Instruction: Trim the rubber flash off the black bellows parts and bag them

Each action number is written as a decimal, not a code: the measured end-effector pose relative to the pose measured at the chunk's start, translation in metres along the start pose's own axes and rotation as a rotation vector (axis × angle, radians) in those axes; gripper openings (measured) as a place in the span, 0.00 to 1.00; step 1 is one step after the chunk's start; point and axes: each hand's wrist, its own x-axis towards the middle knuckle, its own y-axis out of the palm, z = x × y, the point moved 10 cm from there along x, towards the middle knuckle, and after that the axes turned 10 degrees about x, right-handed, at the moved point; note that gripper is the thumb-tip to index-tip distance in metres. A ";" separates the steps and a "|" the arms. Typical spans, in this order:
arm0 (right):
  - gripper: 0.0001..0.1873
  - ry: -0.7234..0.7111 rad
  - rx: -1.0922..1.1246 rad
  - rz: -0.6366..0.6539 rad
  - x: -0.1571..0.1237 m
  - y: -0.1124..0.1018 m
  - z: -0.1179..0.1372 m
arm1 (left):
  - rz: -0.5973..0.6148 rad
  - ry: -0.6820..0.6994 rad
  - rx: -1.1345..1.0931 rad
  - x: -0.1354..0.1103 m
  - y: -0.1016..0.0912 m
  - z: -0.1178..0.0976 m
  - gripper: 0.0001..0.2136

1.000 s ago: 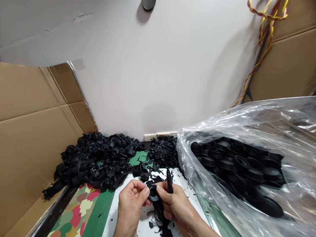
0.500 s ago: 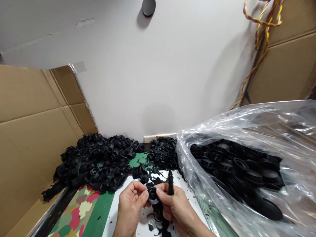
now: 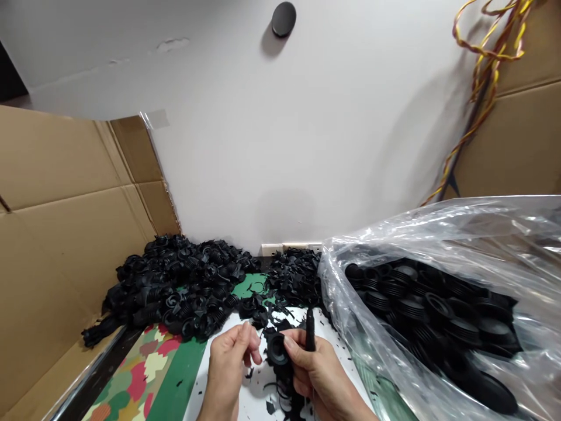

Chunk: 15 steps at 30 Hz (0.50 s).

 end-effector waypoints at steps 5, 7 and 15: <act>0.21 -0.020 0.079 0.043 -0.012 0.012 0.009 | -0.102 -0.056 0.053 -0.001 -0.013 0.006 0.09; 0.20 -0.009 0.080 0.056 -0.016 0.017 0.011 | -0.043 0.002 0.062 -0.003 -0.006 -0.003 0.07; 0.22 -0.010 0.048 0.072 -0.020 0.021 0.010 | 0.122 0.265 0.187 -0.019 0.015 -0.033 0.20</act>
